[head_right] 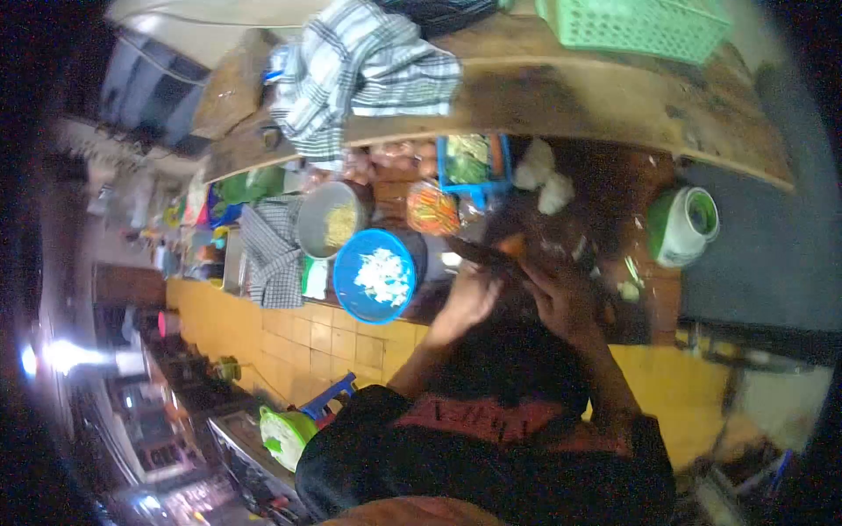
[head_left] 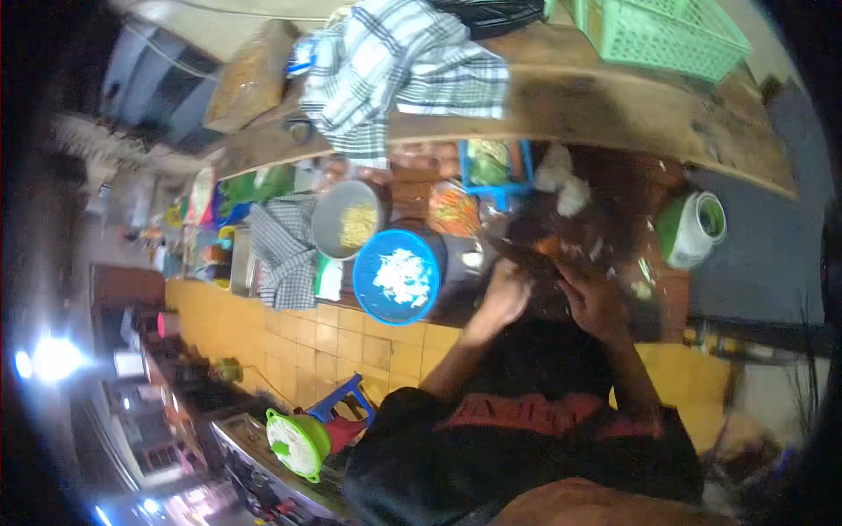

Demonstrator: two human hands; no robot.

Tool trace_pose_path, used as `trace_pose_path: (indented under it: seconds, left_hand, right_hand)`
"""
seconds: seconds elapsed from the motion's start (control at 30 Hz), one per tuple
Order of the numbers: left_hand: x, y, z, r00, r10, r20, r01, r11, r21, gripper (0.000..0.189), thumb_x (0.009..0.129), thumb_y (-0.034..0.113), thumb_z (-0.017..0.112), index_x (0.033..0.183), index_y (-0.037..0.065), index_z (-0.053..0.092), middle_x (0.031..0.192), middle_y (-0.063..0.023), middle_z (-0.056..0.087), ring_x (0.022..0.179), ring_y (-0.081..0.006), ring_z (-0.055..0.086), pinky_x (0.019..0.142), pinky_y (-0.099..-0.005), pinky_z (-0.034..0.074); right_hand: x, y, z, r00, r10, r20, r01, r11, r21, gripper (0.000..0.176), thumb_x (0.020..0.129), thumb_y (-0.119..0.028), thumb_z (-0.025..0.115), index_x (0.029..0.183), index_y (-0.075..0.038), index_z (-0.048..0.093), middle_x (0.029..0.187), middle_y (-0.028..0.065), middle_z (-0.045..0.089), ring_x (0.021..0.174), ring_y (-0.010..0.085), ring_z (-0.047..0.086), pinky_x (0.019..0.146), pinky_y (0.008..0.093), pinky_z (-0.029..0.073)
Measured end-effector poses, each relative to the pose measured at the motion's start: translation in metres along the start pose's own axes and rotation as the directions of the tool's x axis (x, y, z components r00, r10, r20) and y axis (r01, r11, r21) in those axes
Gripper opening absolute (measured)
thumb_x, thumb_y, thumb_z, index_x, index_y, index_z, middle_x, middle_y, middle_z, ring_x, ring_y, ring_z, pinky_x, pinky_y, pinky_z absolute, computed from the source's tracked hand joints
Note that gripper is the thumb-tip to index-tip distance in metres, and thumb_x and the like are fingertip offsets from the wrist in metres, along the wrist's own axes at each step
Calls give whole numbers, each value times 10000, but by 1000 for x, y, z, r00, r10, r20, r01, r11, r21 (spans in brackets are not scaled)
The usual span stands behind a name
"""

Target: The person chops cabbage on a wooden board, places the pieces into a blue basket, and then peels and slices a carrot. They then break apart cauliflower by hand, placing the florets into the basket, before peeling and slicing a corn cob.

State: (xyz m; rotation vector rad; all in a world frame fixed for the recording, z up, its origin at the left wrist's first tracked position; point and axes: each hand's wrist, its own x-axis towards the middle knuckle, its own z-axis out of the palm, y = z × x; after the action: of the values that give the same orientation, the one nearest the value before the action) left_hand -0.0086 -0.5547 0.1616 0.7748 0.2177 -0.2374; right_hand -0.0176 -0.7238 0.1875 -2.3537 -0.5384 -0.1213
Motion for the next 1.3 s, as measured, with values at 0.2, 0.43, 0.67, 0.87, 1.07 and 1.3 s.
trace_pose_path:
  seconds: [0.2, 0.43, 0.67, 0.87, 1.07, 1.3]
  left_hand:
    - [15, 1, -22, 981, -50, 187, 52, 999, -8, 209, 955, 41, 408, 1099, -19, 548, 1043, -130, 602, 950, -189, 585, 839, -330, 495]
    - [11, 20, -22, 976, -120, 179, 125, 992, -19, 306, 988, 151, 398, 1190, -56, 500, 1109, -125, 596, 971, -209, 603, 857, -331, 503]
    - [5, 27, -27, 982, -127, 143, 62, 919, 390, 295, 985, 193, 422, 1076, -54, 556, 1007, -115, 613, 906, -183, 603, 779, -307, 497]
    - [-6, 30, 3, 996, -63, 62, 52, 984, 167, 330, 987, 215, 430, 1060, -63, 593, 952, -107, 638, 838, -139, 592, 753, -261, 474]
    - [6, 26, -10, 984, -5, 180, -46, 960, 277, 306, 966, 178, 485, 1105, -78, 577, 1018, -98, 631, 874, -129, 590, 768, -253, 478]
    - [1, 29, 2, 986, -96, 133, 66, 973, 220, 281, 964, 169, 480, 1052, -72, 597, 998, -128, 631, 862, -162, 609, 776, -292, 506]
  right_hand:
    - [2, 1, -3, 991, -82, -107, 93, 991, 93, 319, 870, -167, 582, 1173, -65, 570, 941, 197, 625, 835, 374, 618, 714, 431, 507]
    - [17, -31, -27, 994, 81, 75, -81, 997, -7, 214, 913, -231, 506, 892, -19, 531, 784, 226, 595, 698, 421, 586, 603, 486, 462]
    - [20, -21, -13, 995, 97, 39, -98, 994, 37, 243, 912, -245, 515, 830, -17, 508, 695, 224, 561, 655, 426, 554, 576, 485, 426]
    - [25, -20, -31, 983, 166, -83, -176, 974, -143, 240, 907, -264, 504, 903, -30, 557, 651, 211, 578, 626, 422, 580, 594, 502, 469]
    - [21, -19, -17, 998, 41, -44, -44, 998, -51, 235, 904, -270, 506, 843, -45, 540, 682, 205, 592, 620, 401, 596, 559, 492, 481]
    - [30, -23, -40, 980, 152, -125, -169, 977, -133, 231, 922, -273, 479, 908, -52, 545, 686, 206, 593, 635, 413, 598, 557, 493, 483]
